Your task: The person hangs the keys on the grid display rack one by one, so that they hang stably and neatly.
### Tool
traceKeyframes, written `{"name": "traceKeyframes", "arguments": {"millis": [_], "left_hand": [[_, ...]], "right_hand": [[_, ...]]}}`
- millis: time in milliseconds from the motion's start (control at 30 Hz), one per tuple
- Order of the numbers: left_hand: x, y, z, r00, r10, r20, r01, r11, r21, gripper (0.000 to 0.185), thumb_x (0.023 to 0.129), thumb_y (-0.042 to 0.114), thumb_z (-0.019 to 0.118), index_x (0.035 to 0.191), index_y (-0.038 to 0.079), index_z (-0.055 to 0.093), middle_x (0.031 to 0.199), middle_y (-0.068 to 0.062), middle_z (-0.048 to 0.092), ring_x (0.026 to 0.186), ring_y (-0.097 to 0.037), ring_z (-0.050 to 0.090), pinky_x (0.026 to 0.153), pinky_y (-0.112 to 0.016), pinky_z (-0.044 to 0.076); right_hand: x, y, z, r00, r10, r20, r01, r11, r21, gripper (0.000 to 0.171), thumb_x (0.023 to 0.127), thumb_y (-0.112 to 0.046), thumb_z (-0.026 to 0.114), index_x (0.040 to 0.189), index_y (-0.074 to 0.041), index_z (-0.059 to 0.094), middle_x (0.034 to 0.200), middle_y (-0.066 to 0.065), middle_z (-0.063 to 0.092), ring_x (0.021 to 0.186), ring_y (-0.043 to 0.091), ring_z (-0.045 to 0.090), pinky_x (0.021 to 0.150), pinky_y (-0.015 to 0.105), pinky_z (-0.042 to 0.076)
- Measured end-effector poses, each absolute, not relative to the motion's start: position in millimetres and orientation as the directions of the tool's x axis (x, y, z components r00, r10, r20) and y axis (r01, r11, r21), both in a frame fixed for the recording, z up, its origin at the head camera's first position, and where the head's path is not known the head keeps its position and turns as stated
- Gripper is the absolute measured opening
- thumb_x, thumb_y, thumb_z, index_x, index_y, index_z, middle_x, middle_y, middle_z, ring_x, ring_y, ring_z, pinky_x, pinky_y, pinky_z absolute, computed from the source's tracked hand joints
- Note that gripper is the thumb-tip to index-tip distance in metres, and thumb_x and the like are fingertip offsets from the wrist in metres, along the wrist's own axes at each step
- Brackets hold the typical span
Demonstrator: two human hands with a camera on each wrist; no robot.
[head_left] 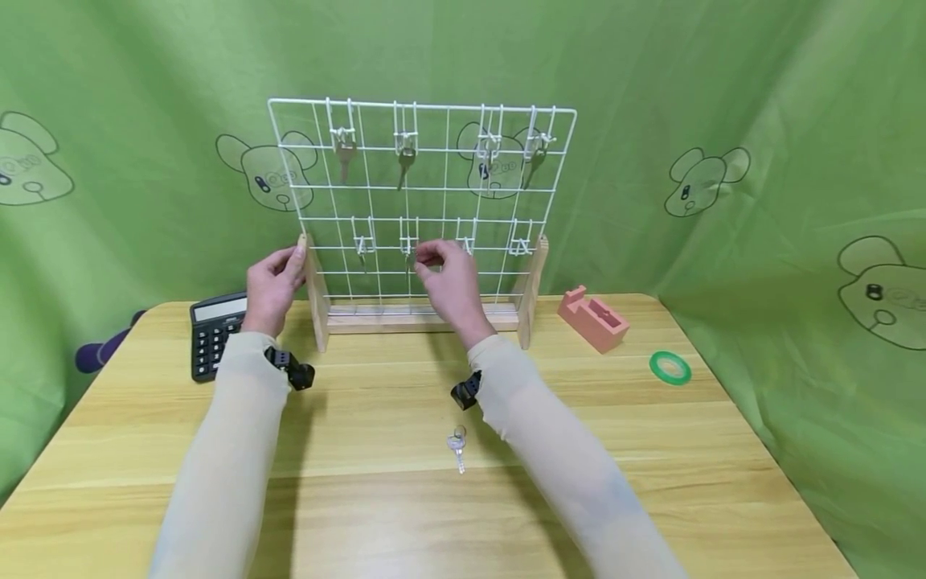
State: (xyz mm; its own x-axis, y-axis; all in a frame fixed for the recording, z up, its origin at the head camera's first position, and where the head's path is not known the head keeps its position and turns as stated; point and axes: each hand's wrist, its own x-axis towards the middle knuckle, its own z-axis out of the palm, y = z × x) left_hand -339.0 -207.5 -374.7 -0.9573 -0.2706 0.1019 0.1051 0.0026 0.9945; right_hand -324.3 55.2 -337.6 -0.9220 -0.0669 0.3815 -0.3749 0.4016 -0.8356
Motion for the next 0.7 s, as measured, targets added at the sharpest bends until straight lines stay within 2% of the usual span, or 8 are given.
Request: {"name": "traceKeyframes", "arguments": {"millis": [167, 400, 700], "left_hand": [[-338.4, -207.8, -374.2, -0.959, -0.265, 0.096, 0.097, 0.008, 0.995, 0.059, 0.094, 0.039, 0.062, 0.138, 0.001, 0.052, 0.133, -0.02, 0.052, 0.121, -0.029, 0.053, 0.095, -0.02, 0.051], [-338.0, -207.7, -374.6, -0.96, -0.266, 0.088, 0.088, 0.013, 0.996, 0.06, 0.093, 0.041, 0.062, 0.139, 0.002, 0.052, 0.134, -0.019, 0.052, 0.122, -0.028, 0.053, 0.094, -0.019, 0.051], [-337.6, -207.5, -372.4, -0.961, -0.262, 0.089, 0.091, 0.001, 0.996, 0.055, 0.096, 0.034, 0.061, 0.138, 0.001, 0.052, 0.136, -0.021, 0.051, 0.123, -0.03, 0.053, 0.095, -0.021, 0.051]], "right_hand": [[-320.6, 56.9, -344.9, -0.932, -0.069, 0.357, -0.348, 0.452, -0.821, 0.024, 0.089, 0.001, 0.068, 0.114, 0.0, 0.066, 0.103, 0.004, 0.063, 0.095, 0.017, 0.058, 0.086, 0.021, 0.052], [-311.5, 66.2, -353.6, -0.929, -0.127, 0.348, -0.366, 0.449, -0.815, 0.025, 0.089, -0.004, 0.071, 0.113, -0.001, 0.065, 0.101, 0.002, 0.063, 0.095, 0.016, 0.057, 0.089, 0.026, 0.052], [-302.7, 87.1, -361.6, -0.93, -0.21, 0.301, -0.366, 0.455, -0.812, 0.023, 0.09, -0.008, 0.071, 0.112, -0.003, 0.067, 0.103, 0.001, 0.064, 0.097, 0.015, 0.059, 0.088, 0.028, 0.052]]}}
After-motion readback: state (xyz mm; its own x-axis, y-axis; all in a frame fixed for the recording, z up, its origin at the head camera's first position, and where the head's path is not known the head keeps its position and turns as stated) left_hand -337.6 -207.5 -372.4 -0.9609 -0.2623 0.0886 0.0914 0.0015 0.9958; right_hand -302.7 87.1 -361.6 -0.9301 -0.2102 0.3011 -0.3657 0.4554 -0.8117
